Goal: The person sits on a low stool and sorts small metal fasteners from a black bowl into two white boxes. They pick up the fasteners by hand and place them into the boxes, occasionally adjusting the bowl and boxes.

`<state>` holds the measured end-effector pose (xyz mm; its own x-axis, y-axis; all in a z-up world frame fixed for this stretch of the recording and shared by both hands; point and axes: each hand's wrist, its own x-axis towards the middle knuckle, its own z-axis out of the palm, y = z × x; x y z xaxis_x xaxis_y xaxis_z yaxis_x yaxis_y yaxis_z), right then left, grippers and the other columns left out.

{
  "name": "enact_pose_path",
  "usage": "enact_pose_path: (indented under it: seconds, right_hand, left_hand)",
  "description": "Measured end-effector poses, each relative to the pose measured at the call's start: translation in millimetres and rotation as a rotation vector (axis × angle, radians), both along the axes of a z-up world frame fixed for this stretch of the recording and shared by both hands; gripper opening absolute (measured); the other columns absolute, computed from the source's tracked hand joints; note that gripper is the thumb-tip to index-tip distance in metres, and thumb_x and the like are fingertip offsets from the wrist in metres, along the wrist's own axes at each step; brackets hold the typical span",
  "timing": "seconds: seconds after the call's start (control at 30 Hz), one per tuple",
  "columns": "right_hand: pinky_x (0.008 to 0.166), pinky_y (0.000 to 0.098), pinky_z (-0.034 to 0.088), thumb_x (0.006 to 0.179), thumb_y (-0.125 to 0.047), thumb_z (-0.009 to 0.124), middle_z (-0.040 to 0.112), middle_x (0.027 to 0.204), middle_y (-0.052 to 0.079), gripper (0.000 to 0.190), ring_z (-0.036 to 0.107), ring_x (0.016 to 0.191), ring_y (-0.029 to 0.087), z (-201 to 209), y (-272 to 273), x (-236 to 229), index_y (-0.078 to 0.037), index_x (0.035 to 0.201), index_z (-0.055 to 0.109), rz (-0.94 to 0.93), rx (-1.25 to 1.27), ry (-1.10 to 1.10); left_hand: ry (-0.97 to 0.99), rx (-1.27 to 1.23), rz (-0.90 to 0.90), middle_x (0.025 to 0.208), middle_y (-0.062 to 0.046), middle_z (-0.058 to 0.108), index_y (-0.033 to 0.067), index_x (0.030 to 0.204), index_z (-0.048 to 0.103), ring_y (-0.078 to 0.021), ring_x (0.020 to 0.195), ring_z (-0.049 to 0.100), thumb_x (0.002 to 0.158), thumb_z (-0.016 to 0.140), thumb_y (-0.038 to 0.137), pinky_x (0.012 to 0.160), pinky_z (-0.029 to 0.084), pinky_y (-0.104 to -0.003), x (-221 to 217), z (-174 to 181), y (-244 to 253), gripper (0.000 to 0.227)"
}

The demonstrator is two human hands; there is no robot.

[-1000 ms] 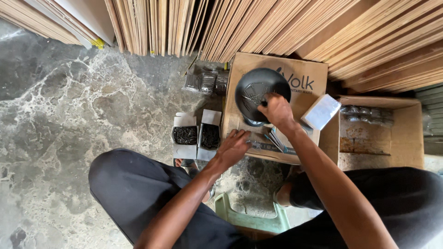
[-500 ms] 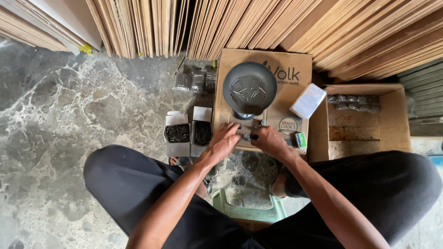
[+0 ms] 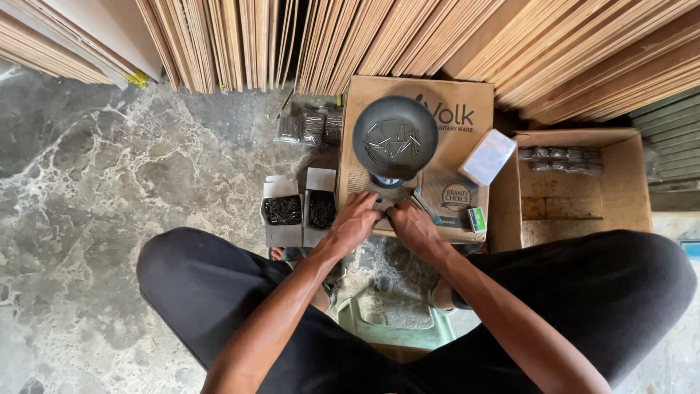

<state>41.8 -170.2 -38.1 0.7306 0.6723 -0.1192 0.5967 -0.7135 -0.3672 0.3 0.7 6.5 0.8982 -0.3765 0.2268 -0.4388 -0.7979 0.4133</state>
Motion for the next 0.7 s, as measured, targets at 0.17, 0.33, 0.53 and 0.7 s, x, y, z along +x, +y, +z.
enact_pose_path:
  seconds: [0.17, 0.33, 0.53, 0.7]
  right_hand:
    - [0.06, 0.0402, 0.054, 0.082, -0.019, 0.055, 0.058, 0.077, 0.009, 0.013, 0.061, 0.08, 0.028, -3.8, 2.5, 0.9, -0.008, 0.086, 0.062, -0.036, 0.003, 0.035]
    - [0.059, 0.0411, 0.054, 0.084, -0.016, 0.055, 0.059, 0.079, 0.009, 0.013, 0.062, 0.079, 0.029, -1.8, 1.8, 2.8, -0.009, 0.091, 0.063, -0.063, 0.039, 0.081]
    - [0.058, 0.0462, 0.053, 0.084, -0.02, 0.054, 0.061, 0.077, 0.011, 0.014, 0.063, 0.074, 0.035, -19.9, 0.0, 5.8, -0.01, 0.091, 0.061, -0.106, 0.087, 0.146]
    - [0.059, 0.0454, 0.053, 0.083, -0.021, 0.054, 0.063, 0.077, 0.012, 0.014, 0.064, 0.072, 0.035, -16.9, -2.9, 1.7, -0.011, 0.091, 0.06, -0.15, 0.056, 0.185]
  left_hand:
    - [0.0, 0.039, 0.01, 0.089, -0.005, 0.053, 0.0138, 0.066, 0.063, -0.0225, 0.082, 0.051, 0.081, 0.057, 0.014, 0.068, 0.037, -0.034, 0.6, -10.1, 1.0, 0.017]
    - [-0.009, 0.052, 0.0, 0.089, -0.007, 0.053, 0.0144, 0.065, 0.063, -0.024, 0.082, 0.051, 0.081, 0.057, 0.014, 0.069, 0.037, -0.036, 1.8, -23.3, 1.0, 0.017]
    - [0.013, 0.061, -0.001, 0.093, -0.006, 0.054, 0.0142, 0.065, 0.063, -0.0232, 0.085, 0.05, 0.08, 0.057, 0.01, 0.07, 0.037, -0.035, 0.7, -9.1, 1.2, 0.016]
    - [-0.034, 0.062, -0.047, 0.09, -0.011, 0.054, 0.0096, 0.068, 0.062, -0.0274, 0.085, 0.05, 0.08, 0.057, 0.009, 0.07, 0.038, -0.037, -0.5, 13.0, 4.4, 0.013]
